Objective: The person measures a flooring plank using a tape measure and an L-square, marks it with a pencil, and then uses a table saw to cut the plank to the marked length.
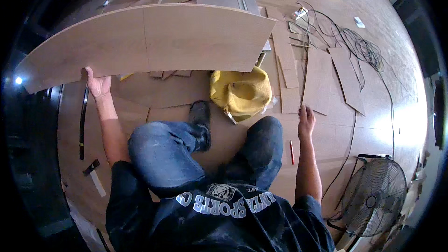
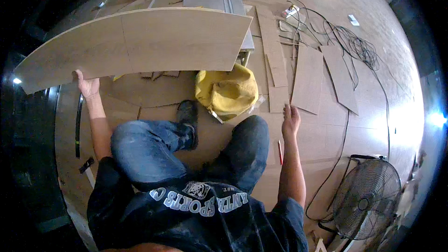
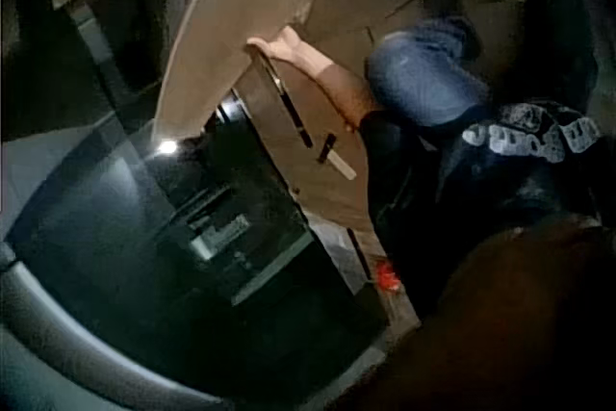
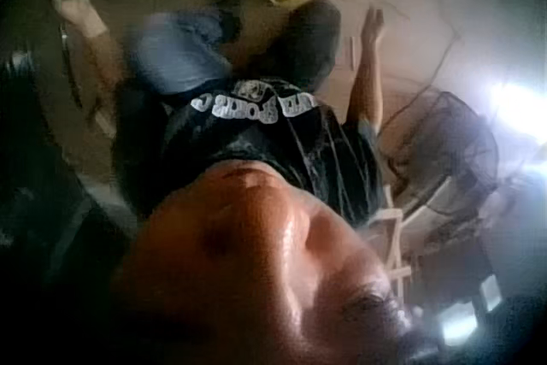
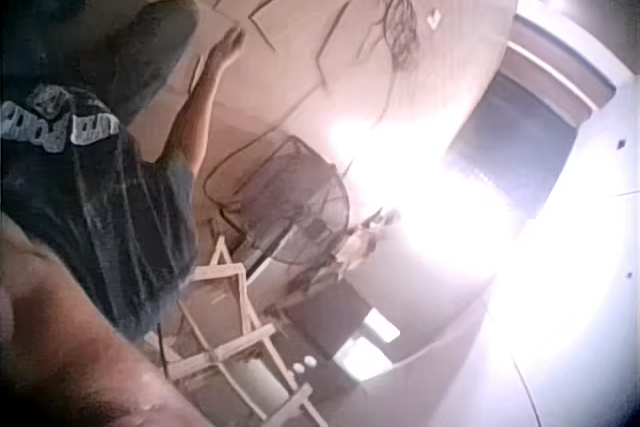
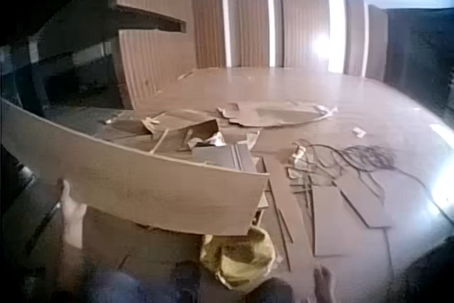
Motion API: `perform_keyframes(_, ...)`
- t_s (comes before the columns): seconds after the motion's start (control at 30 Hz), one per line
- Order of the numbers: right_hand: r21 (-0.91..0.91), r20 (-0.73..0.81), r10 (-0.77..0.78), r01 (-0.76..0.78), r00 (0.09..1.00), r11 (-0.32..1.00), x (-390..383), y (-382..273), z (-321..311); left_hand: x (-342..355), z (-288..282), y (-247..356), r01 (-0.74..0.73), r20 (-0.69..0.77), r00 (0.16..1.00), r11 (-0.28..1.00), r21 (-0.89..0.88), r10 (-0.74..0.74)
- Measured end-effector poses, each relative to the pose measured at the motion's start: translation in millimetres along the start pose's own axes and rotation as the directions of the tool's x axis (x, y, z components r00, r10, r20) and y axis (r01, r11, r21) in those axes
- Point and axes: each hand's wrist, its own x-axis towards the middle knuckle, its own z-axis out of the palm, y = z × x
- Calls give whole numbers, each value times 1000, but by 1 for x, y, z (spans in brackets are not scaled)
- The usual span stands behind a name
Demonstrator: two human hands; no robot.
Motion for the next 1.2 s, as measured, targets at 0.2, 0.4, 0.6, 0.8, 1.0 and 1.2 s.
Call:
perform_keyframes(0.2,209,296,-284,228,912,951,123,-199,134,58,6,-45,45,-35,998,989,-138,-50)
perform_keyframes(0.4,-98,219,-202,227,955,969,255,-267,200,138,7,-91,71,40,997,988,-140,-66)
perform_keyframes(0.6,-193,151,-437,460,887,867,381,-268,236,149,-48,-174,173,-113,978,985,-14,-174)
perform_keyframes(0.8,-245,65,-536,534,842,809,409,-207,284,151,-121,-247,243,-66,967,968,-67,-247)
perform_keyframes(1.0,-188,7,-515,507,857,841,428,-177,305,166,-130,-269,269,-27,962,962,-57,-271)
perform_keyframes(1.2,29,-20,-480,480,877,877,458,-134,312,179,-137,-284,297,109,950,954,-36,-292)
